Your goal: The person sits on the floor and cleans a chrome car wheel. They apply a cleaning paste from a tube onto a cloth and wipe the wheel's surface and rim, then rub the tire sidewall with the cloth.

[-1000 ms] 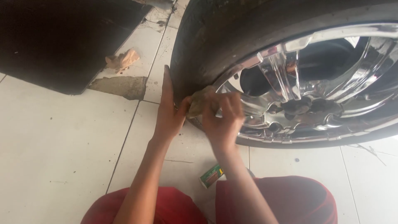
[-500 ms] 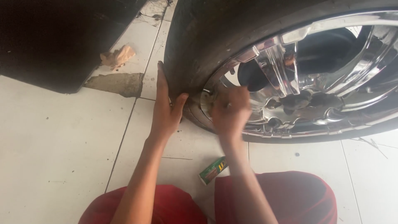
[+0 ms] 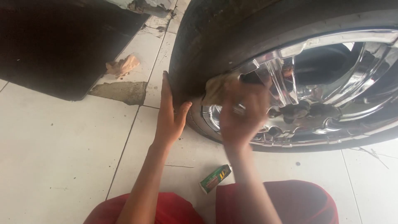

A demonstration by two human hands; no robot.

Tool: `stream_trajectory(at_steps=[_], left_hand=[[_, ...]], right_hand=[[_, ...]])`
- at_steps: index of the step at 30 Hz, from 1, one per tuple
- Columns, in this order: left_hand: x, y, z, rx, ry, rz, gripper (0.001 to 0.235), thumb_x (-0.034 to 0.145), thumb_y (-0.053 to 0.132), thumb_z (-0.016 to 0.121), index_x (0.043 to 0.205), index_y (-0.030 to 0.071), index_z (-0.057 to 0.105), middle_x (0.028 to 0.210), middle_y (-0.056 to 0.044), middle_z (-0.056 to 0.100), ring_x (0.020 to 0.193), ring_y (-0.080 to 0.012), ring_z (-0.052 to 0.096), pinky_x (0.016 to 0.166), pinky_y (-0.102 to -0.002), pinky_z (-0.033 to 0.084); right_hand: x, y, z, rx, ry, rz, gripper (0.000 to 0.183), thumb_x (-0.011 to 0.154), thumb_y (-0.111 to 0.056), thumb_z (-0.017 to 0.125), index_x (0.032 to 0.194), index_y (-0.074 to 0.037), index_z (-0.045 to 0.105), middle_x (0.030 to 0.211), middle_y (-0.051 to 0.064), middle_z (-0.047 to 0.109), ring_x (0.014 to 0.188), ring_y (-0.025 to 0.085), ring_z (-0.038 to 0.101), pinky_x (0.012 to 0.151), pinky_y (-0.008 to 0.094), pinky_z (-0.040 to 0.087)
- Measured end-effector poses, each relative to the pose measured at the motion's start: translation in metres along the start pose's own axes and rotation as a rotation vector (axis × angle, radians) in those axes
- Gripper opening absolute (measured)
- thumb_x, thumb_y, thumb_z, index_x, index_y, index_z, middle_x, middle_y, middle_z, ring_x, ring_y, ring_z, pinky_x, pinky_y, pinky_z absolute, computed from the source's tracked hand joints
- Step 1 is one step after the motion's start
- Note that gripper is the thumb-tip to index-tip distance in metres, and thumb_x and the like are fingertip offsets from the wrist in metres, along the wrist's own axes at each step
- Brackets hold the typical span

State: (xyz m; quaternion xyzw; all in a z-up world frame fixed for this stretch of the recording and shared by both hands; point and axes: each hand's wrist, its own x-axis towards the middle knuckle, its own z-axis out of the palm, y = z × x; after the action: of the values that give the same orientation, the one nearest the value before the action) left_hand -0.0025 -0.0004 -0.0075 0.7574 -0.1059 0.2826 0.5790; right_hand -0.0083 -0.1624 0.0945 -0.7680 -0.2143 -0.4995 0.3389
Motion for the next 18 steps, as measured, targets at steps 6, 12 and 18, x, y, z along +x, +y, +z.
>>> stream_trajectory(at_steps=[6,12,18], left_hand=[[-0.002,0.011,-0.001,-0.146,-0.001,-0.024,0.084,0.107,0.020,0.057,0.167,0.000,0.002,0.176,-0.023,0.008,0.165,-0.0382,0.012,0.134,-0.047,0.020],[-0.003,-0.005,0.004,0.034,0.000,0.008,0.084,0.108,0.019,0.061,0.166,0.001,0.003,0.176,-0.023,0.008,0.165,-0.0375,0.012,0.134,-0.047,0.018],[0.000,0.003,0.002,-0.060,-0.015,-0.007,0.085,0.107,0.022,0.058,0.166,0.000,0.001,0.176,-0.023,0.007,0.165,-0.0386,0.010,0.134,-0.049,0.017]], right_hand=[[-0.025,0.000,-0.005,0.077,-0.133,0.070,0.017,0.088,0.010,0.074,0.096,-0.004,0.072,0.094,0.005,0.066,0.088,0.019,0.063,0.074,0.032,0.052],[0.024,-0.014,-0.011,0.020,0.051,-0.002,0.016,0.094,0.009,0.078,0.105,-0.001,0.073,0.102,0.007,0.066,0.086,0.018,0.060,0.071,0.032,0.049],[-0.021,0.009,0.017,0.121,-0.025,0.078,0.013,0.091,0.008,0.076,0.096,-0.003,0.073,0.099,0.006,0.065,0.081,0.016,0.061,0.065,0.026,0.050]])
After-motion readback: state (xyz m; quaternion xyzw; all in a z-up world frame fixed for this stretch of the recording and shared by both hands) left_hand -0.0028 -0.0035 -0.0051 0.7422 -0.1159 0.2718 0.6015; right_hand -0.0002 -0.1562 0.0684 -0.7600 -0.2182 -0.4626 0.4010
